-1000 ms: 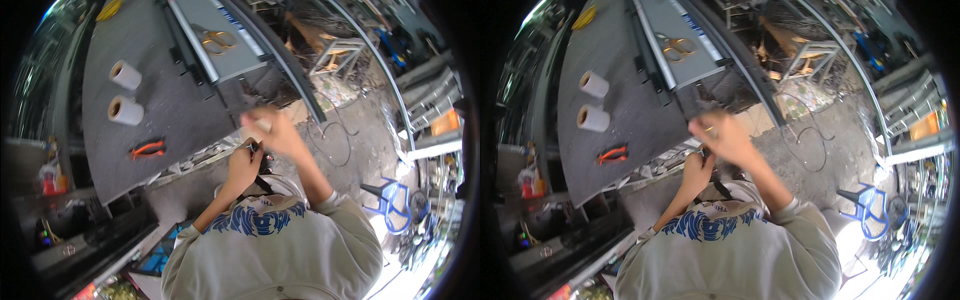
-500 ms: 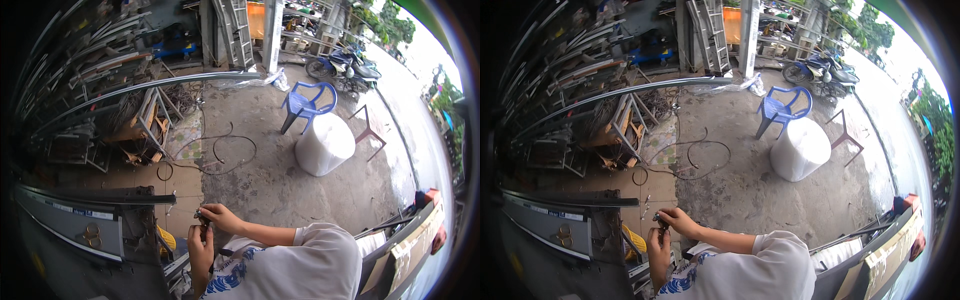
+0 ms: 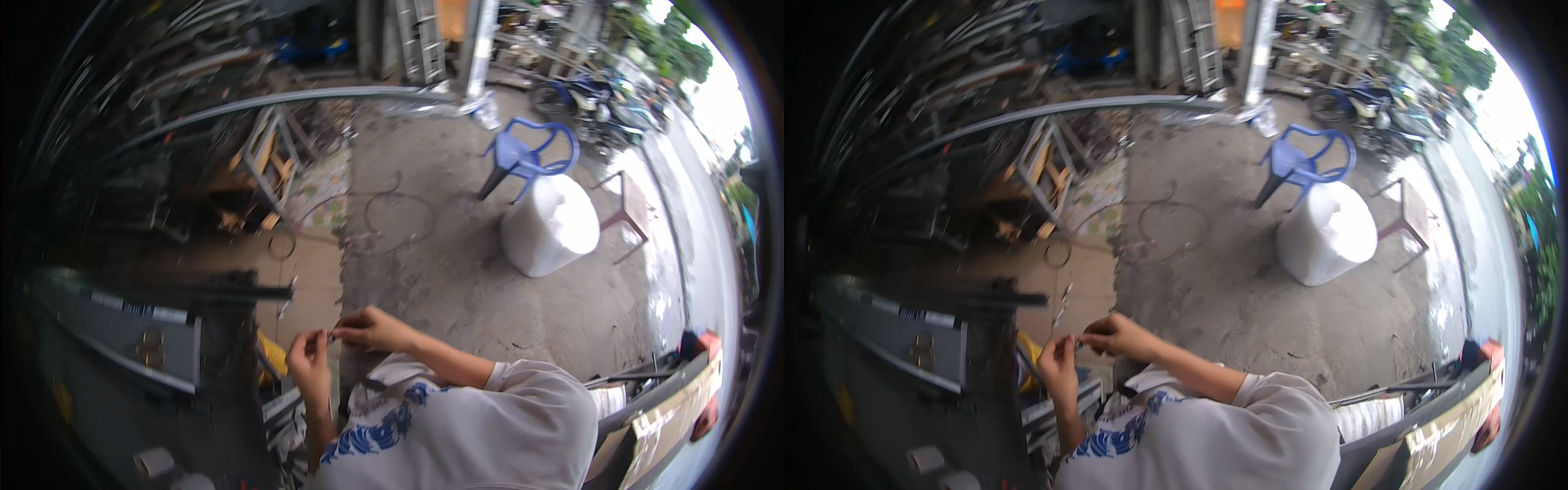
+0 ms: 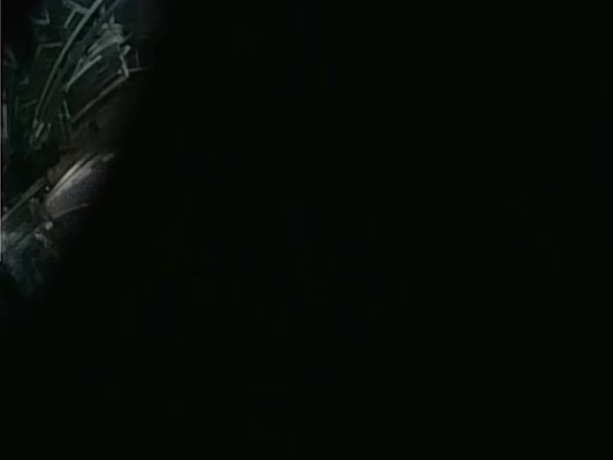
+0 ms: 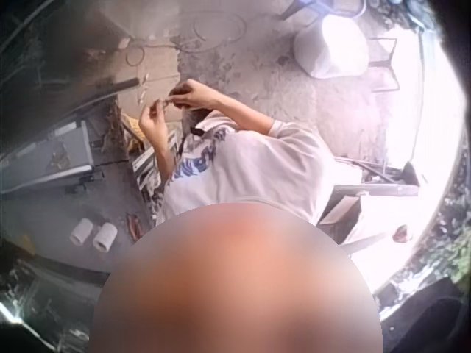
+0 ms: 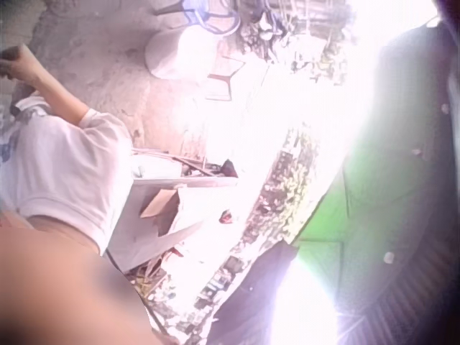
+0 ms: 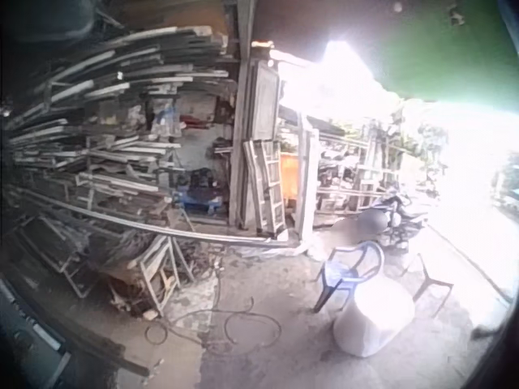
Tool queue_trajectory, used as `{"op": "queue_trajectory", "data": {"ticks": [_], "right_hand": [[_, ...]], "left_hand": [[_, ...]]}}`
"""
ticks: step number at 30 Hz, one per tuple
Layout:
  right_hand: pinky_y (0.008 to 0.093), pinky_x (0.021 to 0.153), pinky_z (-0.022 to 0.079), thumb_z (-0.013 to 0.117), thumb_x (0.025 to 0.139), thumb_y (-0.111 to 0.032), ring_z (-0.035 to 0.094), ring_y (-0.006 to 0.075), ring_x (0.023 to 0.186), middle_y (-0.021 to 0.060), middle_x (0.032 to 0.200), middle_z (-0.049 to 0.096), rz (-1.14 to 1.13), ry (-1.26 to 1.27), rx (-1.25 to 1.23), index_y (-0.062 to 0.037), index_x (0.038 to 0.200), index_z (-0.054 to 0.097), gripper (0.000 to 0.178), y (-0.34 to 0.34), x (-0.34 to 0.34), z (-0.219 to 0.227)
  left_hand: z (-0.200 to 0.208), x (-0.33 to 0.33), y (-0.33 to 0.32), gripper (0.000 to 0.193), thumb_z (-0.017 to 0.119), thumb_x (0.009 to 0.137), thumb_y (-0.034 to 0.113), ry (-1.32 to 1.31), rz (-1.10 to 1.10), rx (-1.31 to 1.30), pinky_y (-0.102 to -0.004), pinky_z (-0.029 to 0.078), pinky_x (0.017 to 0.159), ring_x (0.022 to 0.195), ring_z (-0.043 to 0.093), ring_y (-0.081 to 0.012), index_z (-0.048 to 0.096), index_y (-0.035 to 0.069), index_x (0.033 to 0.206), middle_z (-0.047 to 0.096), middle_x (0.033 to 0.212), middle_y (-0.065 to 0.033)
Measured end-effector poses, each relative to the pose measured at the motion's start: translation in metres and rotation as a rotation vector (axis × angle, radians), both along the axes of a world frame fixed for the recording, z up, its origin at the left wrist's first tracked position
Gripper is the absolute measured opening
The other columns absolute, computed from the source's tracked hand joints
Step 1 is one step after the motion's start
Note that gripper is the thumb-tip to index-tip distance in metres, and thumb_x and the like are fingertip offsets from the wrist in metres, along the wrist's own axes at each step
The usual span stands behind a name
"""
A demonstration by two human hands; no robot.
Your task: The person assembles a window frame by inserting small metal clips into a rubber gasket and cutting excess gasket with scissors. They repeatedly pick up clips, fit them into the gasket, and trim the gasket to length while working at a cluttered workbench.
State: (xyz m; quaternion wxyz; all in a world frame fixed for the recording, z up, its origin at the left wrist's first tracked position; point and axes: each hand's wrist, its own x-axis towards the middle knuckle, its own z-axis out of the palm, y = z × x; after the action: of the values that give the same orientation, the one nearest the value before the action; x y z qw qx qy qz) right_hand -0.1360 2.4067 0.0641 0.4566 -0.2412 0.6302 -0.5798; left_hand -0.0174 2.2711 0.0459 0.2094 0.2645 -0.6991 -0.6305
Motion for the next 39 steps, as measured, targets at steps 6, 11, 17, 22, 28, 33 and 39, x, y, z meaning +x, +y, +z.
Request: {"op": "queue_trajectory", "data": {"ticks": [6, 11, 17, 22, 28, 33, 39], "right_hand": [[0.0268, 0.058, 0.045, 0.063, 0.091, -0.017, 0.054, 0.0092, 0.06, 0.0037, 0.064, 0.058, -0.003, 0.193, 0.007, -0.0015, 0.097, 0.073, 0.02, -0.009, -0.008, -0.003], [0.0231, 0.051, 0.034, 0.062, 0.094, -0.018, 0.045, 0.0056, 0.055, -0.0018, 0.062, 0.053, -0.157, -0.026, -0.063, 0.0017, 0.094, 0.072, 0.022, -0.034, -0.024, -0.022], [0.0235, 0.051, 0.033, 0.062, 0.094, -0.019, 0.045, 0.0065, 0.054, -0.0029, 0.061, 0.051, -0.153, -0.078, -0.084, 0.0019, 0.092, 0.072, 0.023, -0.07, -0.04, -0.04], [0.0235, 0.05, 0.034, 0.062, 0.092, -0.018, 0.044, 0.0061, 0.054, -0.0034, 0.061, 0.05, -0.103, -0.099, -0.082, 0.001, 0.092, 0.072, 0.022, -0.077, -0.043, -0.037], [0.0241, 0.05, 0.035, 0.063, 0.091, -0.021, 0.044, 0.0065, 0.053, -0.0029, 0.06, 0.05, -0.084, -0.056, 0.02, 0.0013, 0.09, 0.072, 0.024, -0.081, -0.047, -0.034], [0.0232, 0.054, 0.037, 0.064, 0.09, -0.021, 0.047, 0.0069, 0.058, -0.0019, 0.066, 0.055, -0.029, -0.056, -0.016, 0.0019, 0.094, 0.07, 0.024, -0.092, -0.053, -0.037], [0.0223, 0.064, 0.044, 0.068, 0.089, -0.011, 0.053, 0.0063, 0.072, 0.001, 0.086, 0.062, -0.099, -0.009, -0.216, 0.002, 0.108, 0.064, 0.023, -0.078, -0.04, -0.047]], "left_hand": [[0.002, -0.004, -0.011, 0.018, 0.07, 0.089, 0.015, -0.008, 0.008, -0.236, -0.0276, 0.044, 0.058, 0.059, 0.056, -0.0135, 0.066, -0.002, 0.088, 0.065, 0.073, -0.0091], [0.027, -0.016, -0.043, 0.014, 0.067, 0.091, 0.015, 0.023, 0.197, -0.581, -0.0343, 0.046, 0.075, 0.082, 0.06, -0.0236, 0.065, 0.001, 0.094, 0.065, 0.089, -0.0082], [0.041, -0.036, -0.078, 0.012, 0.07, 0.086, 0.017, -0.055, 0.103, -0.902, -0.0412, 0.042, 0.092, 0.108, 0.053, -0.0303, 0.067, 0.008, 0.094, 0.058, 0.111, -0.0079], [0.04, -0.05, -0.09, 0.016, 0.074, 0.082, 0.019, -0.102, -0.051, -0.935, -0.0427, 0.041, 0.095, 0.111, 0.05, -0.0315, 0.067, 0.008, 0.092, 0.056, 0.113, -0.0091], [0.043, -0.059, -0.095, 0.019, 0.076, 0.078, 0.017, -0.124, -0.174, -0.88, -0.0416, 0.04, 0.098, 0.113, 0.05, -0.0308, 0.066, 0.008, 0.092, 0.057, 0.114, -0.009], [0.046, -0.065, -0.1, 0.026, 0.076, 0.075, 0.014, -0.212, -0.275, -0.882, -0.0407, 0.04, 0.1, 0.116, 0.049, -0.0316, 0.064, 0.008, 0.097, 0.057, 0.115, -0.0089], [0.039, -0.069, -0.105, 0.029, 0.071, 0.075, 0.012, -0.287, -0.222, -0.826, -0.0415, 0.039, 0.102, 0.117, 0.049, -0.0332, 0.061, 0.009, 0.102, 0.059, 0.114, -0.0105]]}}
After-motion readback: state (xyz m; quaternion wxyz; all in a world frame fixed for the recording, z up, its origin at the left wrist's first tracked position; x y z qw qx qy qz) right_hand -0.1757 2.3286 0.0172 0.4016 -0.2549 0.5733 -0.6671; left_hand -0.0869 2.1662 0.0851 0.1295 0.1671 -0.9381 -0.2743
